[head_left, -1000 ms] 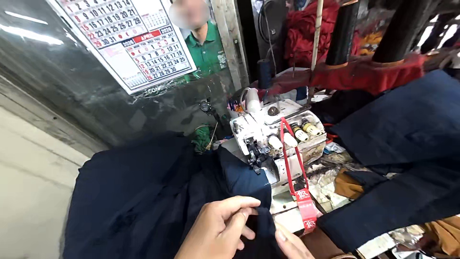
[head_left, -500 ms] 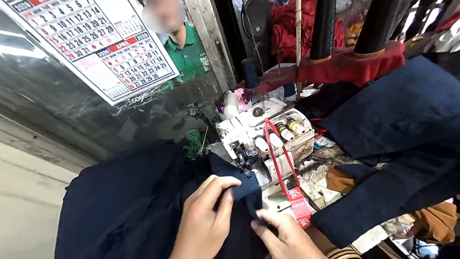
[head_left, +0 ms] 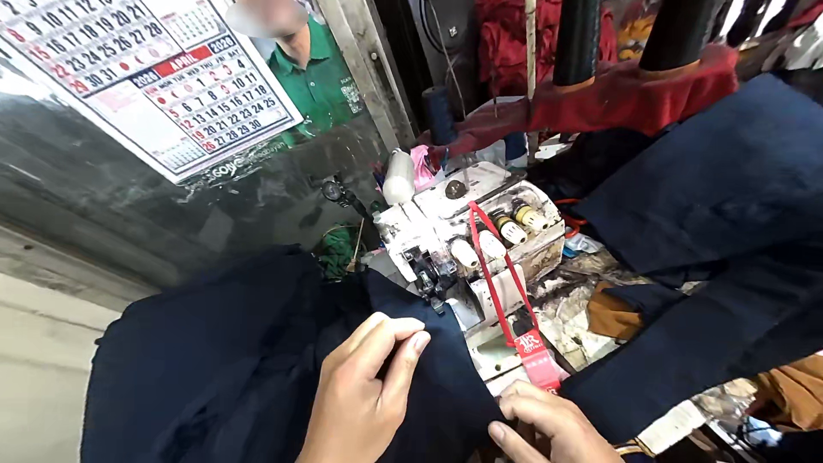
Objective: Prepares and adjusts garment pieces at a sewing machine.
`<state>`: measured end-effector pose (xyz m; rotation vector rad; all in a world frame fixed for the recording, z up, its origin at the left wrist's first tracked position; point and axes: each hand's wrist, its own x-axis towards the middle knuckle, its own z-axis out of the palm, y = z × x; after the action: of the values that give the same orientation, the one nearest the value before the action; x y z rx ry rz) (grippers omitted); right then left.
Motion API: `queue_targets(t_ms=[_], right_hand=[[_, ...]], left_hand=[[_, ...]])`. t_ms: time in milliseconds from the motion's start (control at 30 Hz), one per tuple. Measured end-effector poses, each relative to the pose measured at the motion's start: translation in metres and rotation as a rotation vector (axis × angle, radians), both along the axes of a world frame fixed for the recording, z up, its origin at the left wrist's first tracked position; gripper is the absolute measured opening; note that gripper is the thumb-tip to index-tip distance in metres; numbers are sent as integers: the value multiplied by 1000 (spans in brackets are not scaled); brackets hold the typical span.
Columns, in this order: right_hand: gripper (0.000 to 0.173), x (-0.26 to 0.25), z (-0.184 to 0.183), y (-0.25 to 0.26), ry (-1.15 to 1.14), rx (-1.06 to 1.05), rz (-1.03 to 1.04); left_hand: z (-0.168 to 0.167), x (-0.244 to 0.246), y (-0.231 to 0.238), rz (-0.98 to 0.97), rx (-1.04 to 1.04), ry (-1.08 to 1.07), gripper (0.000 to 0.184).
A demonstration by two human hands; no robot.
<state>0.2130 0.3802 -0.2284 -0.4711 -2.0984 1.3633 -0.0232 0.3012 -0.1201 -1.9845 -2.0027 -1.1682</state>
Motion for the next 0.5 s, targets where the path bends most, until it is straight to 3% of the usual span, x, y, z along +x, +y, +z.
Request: queue_targets(t_ms=[167,400,500], right_hand=[[22,-17,0,-4,-6,-18,-98],[27,-42,0,24,-55,-159,160],[28,-29,2,17,13,-104,151]], left_hand=[[-28,-4,16,46,41,31,15],[-9,-4,0,-27,37,-94,19],[4,-1,-3,-63,52,-128,15]])
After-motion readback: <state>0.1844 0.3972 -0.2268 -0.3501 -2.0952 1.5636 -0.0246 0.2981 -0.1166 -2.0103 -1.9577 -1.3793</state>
